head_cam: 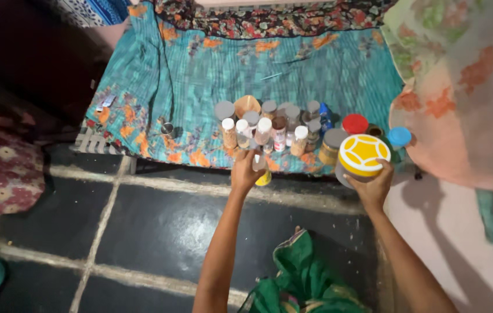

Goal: The person repeatedly moves various jars and containers from a wall shelf to a nearby bed and back again. They handle items one by one, including a large container with a pink lid and a green bottle, without any clear sorting or final arrangement.

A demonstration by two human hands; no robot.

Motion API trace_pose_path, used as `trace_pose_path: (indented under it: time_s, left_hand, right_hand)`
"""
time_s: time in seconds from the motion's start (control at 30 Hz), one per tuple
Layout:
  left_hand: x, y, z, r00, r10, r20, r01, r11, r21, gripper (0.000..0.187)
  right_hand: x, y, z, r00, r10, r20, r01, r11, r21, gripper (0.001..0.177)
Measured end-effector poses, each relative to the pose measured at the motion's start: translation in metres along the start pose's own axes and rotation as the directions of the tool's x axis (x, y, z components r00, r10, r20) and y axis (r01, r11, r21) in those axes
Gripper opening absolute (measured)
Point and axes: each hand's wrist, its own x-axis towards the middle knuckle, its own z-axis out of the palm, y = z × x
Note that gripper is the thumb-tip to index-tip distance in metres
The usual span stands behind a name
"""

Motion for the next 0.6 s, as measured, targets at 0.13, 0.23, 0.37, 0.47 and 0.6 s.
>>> trace_pose_path:
  time_s: [0.13, 0.23, 0.37, 0.47, 0.6]
  left_hand:
    - [0.056, -0.023, 0.06, 0.999, 0.049, 0.007, -0.048, 0.998, -0.035, 0.061]
    - [0.097, -0.026, 0.103, 0.994, 0.106, 0.003, -0.105, 0.992, -0.062, 0.06]
    - [0.133, -0.021, 0.142, 0.996, 0.084, 0.032, -0.081, 0.993, -0.089, 0.055]
    - [0.155, -0.02, 0.162, 0.995, 0.084, 0.052, -0.077, 0.99, -0.116, 0.052]
    - [0.174, -0.02, 0.18, 0.992, 0.088, 0.086, -0.081, 0.993, -0.08, 0.05]
  right_hand:
    - [0.043, 0.055, 0.052, 1.0, 0.021, 0.009, -0.021, 1.0, -0.018, 0.1]
    - [0.072, 0.092, 0.085, 0.999, 0.032, 0.017, -0.032, 0.999, -0.032, 0.098]
    - [0.094, 0.127, 0.125, 0.998, -0.031, 0.046, 0.035, 0.994, -0.103, 0.092]
    - [0.101, 0.145, 0.152, 0.996, -0.018, 0.082, 0.025, 0.996, -0.083, 0.088]
    - [0.099, 0.162, 0.18, 0.997, 0.047, 0.063, -0.046, 0.999, -0.026, 0.089]
